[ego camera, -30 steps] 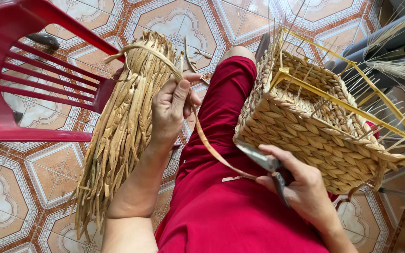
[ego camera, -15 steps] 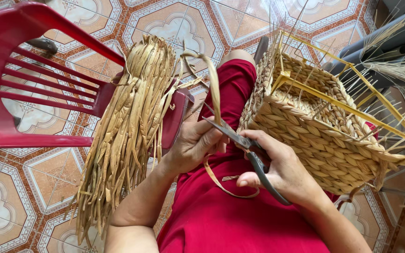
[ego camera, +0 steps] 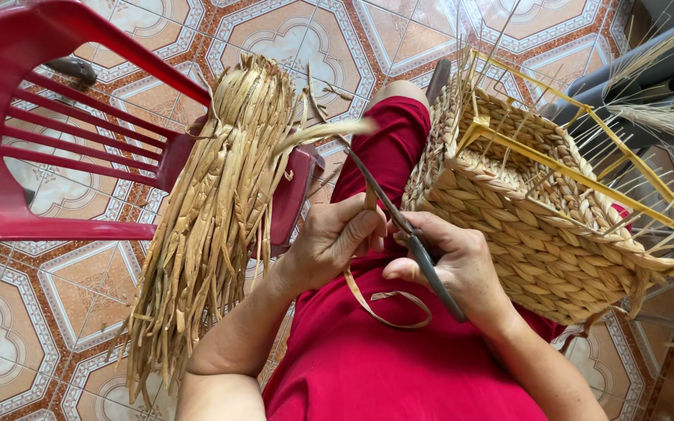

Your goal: The person weaves a rectangular basket using dried palm leaves, trimming excess strands with scissors and threading new leaves through the frame to build up the sides.

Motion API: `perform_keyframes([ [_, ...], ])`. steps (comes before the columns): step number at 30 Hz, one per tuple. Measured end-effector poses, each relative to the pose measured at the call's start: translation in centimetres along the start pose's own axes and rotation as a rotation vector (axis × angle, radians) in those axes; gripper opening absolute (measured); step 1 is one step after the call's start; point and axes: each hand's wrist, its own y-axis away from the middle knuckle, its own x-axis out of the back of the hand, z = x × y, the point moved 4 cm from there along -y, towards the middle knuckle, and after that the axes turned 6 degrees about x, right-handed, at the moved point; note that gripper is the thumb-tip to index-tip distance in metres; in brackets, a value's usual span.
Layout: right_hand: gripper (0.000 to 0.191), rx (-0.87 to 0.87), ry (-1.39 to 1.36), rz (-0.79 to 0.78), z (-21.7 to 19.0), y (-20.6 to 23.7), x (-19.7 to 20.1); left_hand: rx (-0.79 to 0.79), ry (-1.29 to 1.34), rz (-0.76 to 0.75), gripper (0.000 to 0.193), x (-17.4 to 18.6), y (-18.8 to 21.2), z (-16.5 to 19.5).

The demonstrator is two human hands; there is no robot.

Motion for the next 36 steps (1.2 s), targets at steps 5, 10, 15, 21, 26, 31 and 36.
perform_keyframes([
  [5, 0.049, -0.056, -0.136, 0.103, 0.4, 0.5, 0.1, -0.012, 0.064, 0.105, 0.027, 0.7, -0.8, 1.3],
  [10, 0.049, -0.002, -0.286, 0.121, -0.4, 0.0, -1.0, 0.01, 0.306, 0.101, 0.023, -0.5, -1.7, 3.1],
  [15, 0.036, -0.18, -0.43, 0.121, 0.0, 1.5, 0.6, -0.237, 0.142, 0.421, 0.017, 2.1, -3.3, 4.5],
  [21, 0.039, -0.272, -0.305, 0.269, 1.3, 6.1, 6.5, -0.397, 0.415, 0.577, 0.019, 9.3, -4.1, 2.4],
  [26, 0.041, -0.272, -0.273, 0.347, 2.5, 9.8, 10.1, -0.393, 0.492, 0.591, 0.017, 10.8, -4.8, -0.1],
  [31, 0.042, -0.194, -0.289, 0.513, 3.5, 13.9, 13.2, -0.385, 0.663, 0.529, 0.017, 9.9, -5.0, -2.0],
  [36, 0.042, -0.073, -0.325, 0.616, 3.4, 17.2, 16.3, -0.44, 0.674, 0.187, 0.033, 8.0, -5.2, -2.0],
])
